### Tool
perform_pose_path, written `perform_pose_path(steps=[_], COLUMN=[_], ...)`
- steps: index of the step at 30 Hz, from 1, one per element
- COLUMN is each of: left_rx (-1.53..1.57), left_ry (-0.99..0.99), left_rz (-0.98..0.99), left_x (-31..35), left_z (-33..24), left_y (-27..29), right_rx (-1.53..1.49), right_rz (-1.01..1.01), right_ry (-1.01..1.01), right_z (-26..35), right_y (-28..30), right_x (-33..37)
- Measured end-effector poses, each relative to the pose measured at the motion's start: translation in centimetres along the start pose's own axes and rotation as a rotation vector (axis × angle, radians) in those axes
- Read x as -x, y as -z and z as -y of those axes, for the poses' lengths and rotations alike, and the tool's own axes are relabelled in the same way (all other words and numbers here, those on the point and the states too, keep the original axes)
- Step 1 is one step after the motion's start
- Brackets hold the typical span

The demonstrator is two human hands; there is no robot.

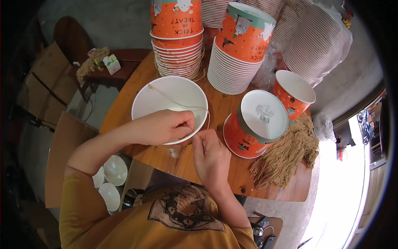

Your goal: Assembling paper bowls by threading and securing elastic strings through pre-punched holes.

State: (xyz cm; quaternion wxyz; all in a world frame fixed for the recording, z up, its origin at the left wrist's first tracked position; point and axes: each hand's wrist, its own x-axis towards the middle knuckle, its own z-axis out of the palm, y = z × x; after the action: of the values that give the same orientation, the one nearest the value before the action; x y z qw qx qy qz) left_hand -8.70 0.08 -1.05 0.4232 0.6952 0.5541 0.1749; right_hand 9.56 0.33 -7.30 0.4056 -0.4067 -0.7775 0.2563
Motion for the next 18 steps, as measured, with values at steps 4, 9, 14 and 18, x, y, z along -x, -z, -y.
perform_pose_path(steps=[4,9,14,18], left_rx=[-0.073,-0.248,-0.065,0.139], left_ry=[0.007,-0.052,-0.127,-0.154], left_rz=[-0.011,-0.291,-0.344,-0.324], left_x=[0.4,0.9,0.8,1.0], left_z=[-0.6,0.6,-0.1,-0.3], left_y=[0.0,0.5,0.6,0.4], right_rx=[0.01,-0.088,-0.266,-0.282], right_rz=[0.069,0.129,0.01,0.206], right_ry=[0.003,-0.144,-0.036,-0.106], right_z=[0.3,0.0,0.2,0.8], right_y=[0.9,3.1,2.3,1.6], right_x=[-0.2,-1.1,-2.7,-3.5])
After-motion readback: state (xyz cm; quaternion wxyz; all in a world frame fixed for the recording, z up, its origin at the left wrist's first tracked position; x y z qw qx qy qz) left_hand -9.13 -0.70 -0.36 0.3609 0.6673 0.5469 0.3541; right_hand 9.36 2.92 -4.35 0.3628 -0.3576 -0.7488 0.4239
